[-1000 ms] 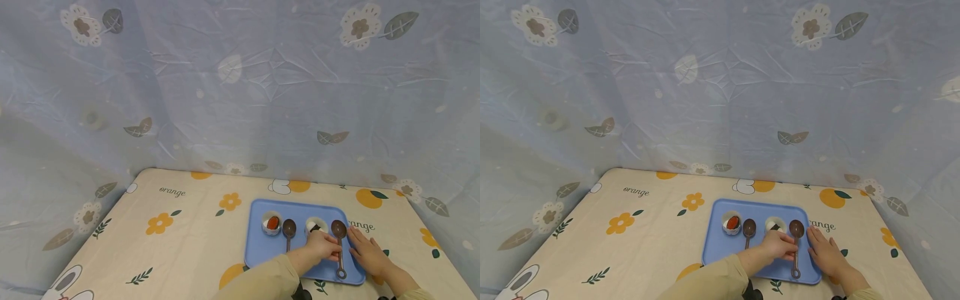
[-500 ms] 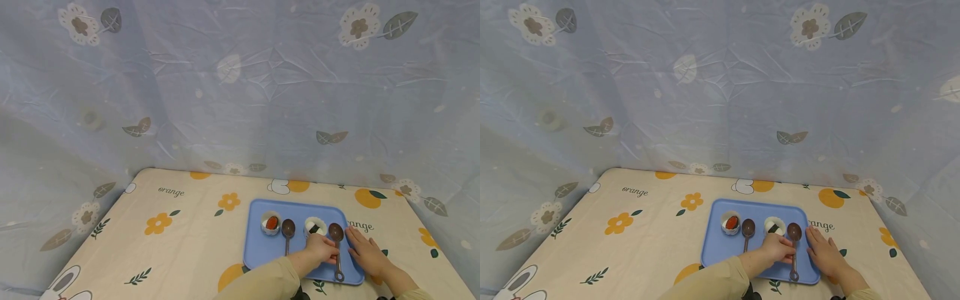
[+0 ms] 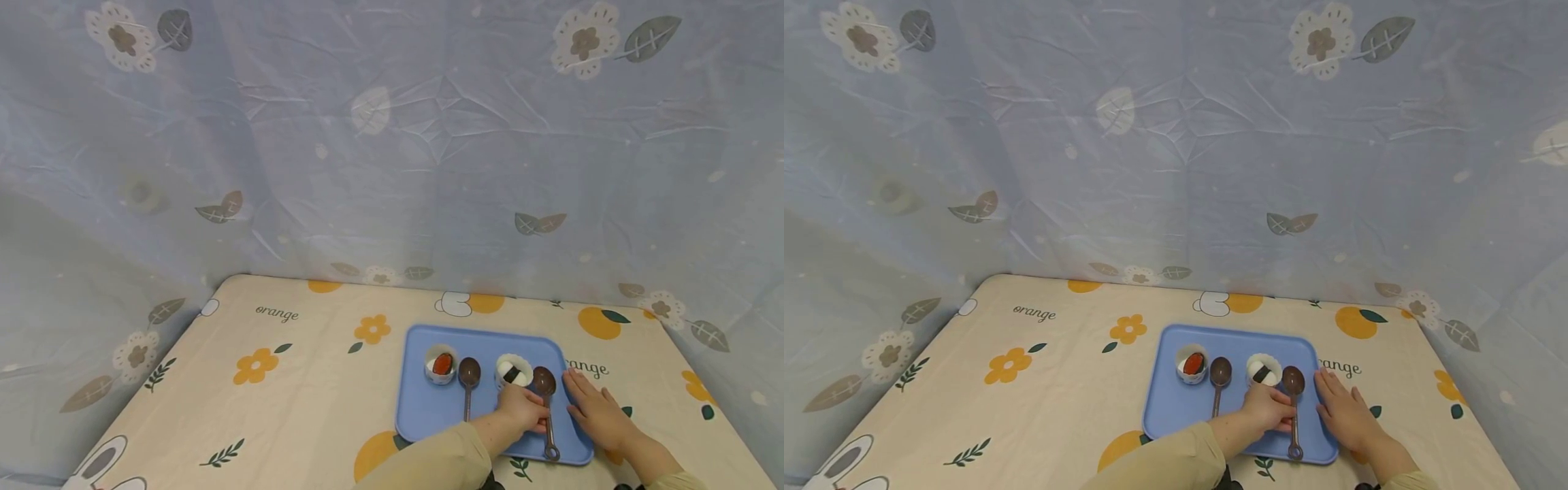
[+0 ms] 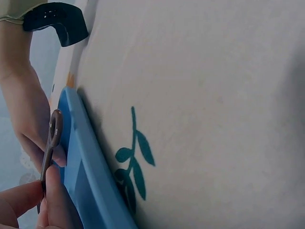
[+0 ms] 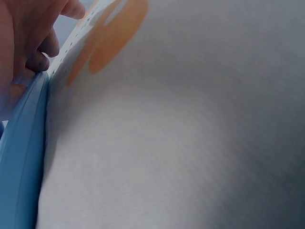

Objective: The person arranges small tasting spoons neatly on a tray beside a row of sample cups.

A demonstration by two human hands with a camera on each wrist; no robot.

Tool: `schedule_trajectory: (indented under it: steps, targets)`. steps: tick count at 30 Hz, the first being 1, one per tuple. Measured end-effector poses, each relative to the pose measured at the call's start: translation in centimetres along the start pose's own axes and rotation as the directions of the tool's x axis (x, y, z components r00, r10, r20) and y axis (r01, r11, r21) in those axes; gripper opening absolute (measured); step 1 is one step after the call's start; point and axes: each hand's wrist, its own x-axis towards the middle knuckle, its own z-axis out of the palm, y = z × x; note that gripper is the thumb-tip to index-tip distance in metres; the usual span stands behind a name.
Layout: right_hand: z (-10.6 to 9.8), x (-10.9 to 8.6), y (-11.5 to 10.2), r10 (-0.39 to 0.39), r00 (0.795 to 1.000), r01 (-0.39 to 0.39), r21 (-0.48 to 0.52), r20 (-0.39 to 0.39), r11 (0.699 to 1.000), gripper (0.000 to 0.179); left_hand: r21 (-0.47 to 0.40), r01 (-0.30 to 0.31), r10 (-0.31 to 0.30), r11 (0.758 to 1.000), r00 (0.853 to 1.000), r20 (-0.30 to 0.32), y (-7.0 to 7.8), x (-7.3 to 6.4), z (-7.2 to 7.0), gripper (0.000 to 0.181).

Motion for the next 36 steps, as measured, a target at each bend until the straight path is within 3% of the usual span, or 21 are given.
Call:
schedule_trajectory:
  steps: [21, 36]
  targets:
    - [-0.1, 0.1, -0.3, 0.009, 1.0, -0.009, -0.005, 0.002, 1.0, 0.059, -0.046, -0.011, 0.008, 0.999, 0.997, -0.071, -1.0, 0.8, 0.6, 0.012]
    - [0.1, 0.1, 0.1, 0.006, 1.0, -0.006, -0.009, -0.008, 1.0, 0.059, -0.012, -0.02, 0.018, 1.0, 0.994, -0.107, -1.1, 1.2, 0.8, 0.012]
